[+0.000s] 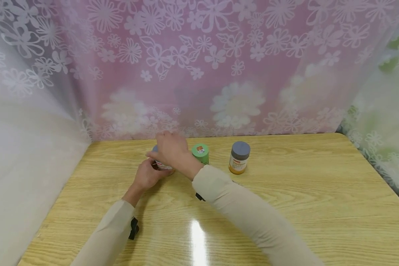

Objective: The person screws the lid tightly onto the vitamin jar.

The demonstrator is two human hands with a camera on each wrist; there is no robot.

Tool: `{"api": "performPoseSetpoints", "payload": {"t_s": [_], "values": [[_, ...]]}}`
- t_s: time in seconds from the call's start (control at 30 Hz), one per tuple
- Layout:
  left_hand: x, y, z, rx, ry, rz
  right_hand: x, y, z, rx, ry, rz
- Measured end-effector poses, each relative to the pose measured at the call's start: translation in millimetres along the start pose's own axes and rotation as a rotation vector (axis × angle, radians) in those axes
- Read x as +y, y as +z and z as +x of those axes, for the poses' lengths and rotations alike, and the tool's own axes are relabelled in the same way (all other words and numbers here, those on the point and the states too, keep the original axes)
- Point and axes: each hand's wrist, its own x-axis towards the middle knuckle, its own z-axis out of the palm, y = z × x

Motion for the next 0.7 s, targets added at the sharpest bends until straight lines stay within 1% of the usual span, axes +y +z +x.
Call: {"api": "performPoseSetpoints", "payload": {"t_s": [0.07, 0.13, 0.2, 0.27, 0.33, 0.37, 0.43, 0.5, 0.63, 0.7], "values": [[-0.5, 0.3, -0.4, -0.002, -0.006, -0.013, 2.4, -0.5, -0.1, -0.010, -0.056, 0.002], [-0.9, -0.1, -0.9, -0.005, -0.012, -0.027, 6.5, -5.0, 0.4, -0.044, -0.155, 0.026], [-1.2, -1.3, -1.5, -0.006, -0.018, -0.040, 11.3, -11.6, 2.4, -0.112, -0.287, 0.067], [-1.4, -2.4, -1.7, -0.008, -0.018, -0.038, 15.2, -19.1, 4.3, -0.197, -0.392, 0.104], [-1.3, -2.5, -1.3, -0.001, -0.010, -0.029, 18.2, -23.9, 6.0, -0.265, -0.461, 0.124], [-1.3, -2.3, -0.9, 0.004, -0.006, -0.027, 19.1, -24.9, 6.7, -0.290, -0.475, 0.134], [-1.4, -1.7, -0.2, 0.008, 0.012, -0.013, 19.6, -26.0, 7.2, -0.316, -0.467, 0.138], [-1.1, -0.8, 0.6, 0.014, 0.020, -0.018, 18.8, -25.3, 7.3, -0.308, -0.432, 0.133], [-0.4, -0.8, 1.2, -0.003, 0.014, -0.023, 12.0, -20.6, 6.7, -0.197, -0.321, 0.087], [-0.4, -1.8, 0.9, -0.007, 0.000, -0.015, 7.1, -17.2, 6.7, -0.137, -0.246, 0.063]]}}
